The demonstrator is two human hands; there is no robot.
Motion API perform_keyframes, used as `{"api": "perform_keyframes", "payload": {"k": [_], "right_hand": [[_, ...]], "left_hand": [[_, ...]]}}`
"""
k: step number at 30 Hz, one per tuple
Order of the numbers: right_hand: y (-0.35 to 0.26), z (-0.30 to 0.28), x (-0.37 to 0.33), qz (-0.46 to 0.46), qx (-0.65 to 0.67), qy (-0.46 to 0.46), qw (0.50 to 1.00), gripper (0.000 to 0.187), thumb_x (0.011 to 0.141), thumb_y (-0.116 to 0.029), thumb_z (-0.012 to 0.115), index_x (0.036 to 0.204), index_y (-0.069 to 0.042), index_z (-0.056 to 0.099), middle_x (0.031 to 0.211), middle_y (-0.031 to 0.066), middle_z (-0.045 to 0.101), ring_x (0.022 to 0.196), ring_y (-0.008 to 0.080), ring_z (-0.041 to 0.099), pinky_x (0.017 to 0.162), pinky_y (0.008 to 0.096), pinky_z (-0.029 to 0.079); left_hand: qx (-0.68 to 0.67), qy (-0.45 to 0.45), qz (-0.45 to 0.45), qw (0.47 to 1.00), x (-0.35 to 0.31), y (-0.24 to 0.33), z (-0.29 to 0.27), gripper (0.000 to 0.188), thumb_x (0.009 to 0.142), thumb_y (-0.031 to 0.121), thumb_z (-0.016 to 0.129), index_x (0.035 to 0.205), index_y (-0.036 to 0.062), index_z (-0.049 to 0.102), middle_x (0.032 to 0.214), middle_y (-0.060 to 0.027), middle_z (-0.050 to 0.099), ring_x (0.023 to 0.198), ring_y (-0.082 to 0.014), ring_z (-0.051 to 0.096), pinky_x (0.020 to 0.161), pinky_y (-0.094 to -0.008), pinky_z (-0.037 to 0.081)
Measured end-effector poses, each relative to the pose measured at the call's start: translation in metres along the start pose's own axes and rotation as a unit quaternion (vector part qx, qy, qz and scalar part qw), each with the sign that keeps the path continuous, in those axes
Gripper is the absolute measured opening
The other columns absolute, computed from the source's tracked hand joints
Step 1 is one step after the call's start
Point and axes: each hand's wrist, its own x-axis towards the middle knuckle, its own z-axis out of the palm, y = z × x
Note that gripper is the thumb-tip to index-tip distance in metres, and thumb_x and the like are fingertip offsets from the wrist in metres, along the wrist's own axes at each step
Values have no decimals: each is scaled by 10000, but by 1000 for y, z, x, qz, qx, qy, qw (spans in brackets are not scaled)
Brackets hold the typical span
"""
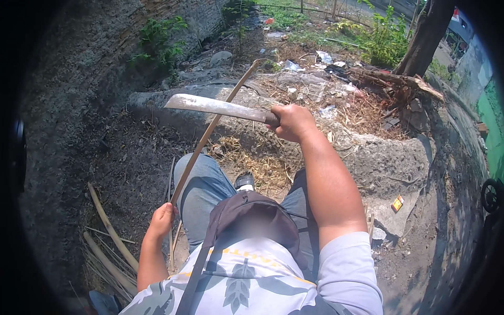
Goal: The person uses a machete to shave and smooth the surface of a bamboo strip by running the blade along its length.
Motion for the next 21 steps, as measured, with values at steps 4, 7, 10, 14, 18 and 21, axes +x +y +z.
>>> {"api": "perform_keyframes", "payload": {"k": [4,7,10,14,18,21], "right_hand": [[-3,-3,1,-8,-19,-8,1000,311,838,-417,777,994,-163,688,901,129,732,863,363,707,731,477,558],[-2,-1,-1,-11,-10,-4,1000,316,842,-424,775,996,-162,690,899,132,732,862,367,706,730,479,560],[-4,-6,1,25,-20,-31,999,308,843,-437,752,1003,-179,697,948,132,734,933,355,706,807,477,560],[-2,-1,2,26,-2,-35,999,316,844,-442,752,1003,-174,698,955,134,735,937,356,708,813,474,561],[-3,-6,0,21,-5,-30,999,316,850,-439,749,1007,-169,700,954,138,736,934,356,710,815,475,561],[-3,-5,1,20,-5,-31,999,313,853,-435,747,1009,-167,701,953,139,736,934,356,711,815,475,562]], "left_hand": [[-8,-4,2,1000,-1,2,1,488,1097,433,441,906,34,644,694,13,525,629,-92,474,574,-284,401],[-18,-4,-9,1000,-1,3,1,486,1098,435,440,905,36,640,691,16,522,619,-88,473,563,-279,396],[-21,-3,-13,1000,-4,10,1,485,1098,436,439,905,37,636,689,18,519,612,-86,472,558,-277,394],[-27,-7,-18,999,-4,11,1,489,1099,441,434,901,39,630,692,17,518,620,-90,474,566,-279,396],[1,-1,4,1000,-4,12,0,491,1099,443,430,896,41,624,700,15,520,634,-93,478,577,-282,400],[-2,-4,4,1000,-4,15,1,491,1100,443,427,894,42,622,708,12,526,646,-96,482,587,-285,404]]}}
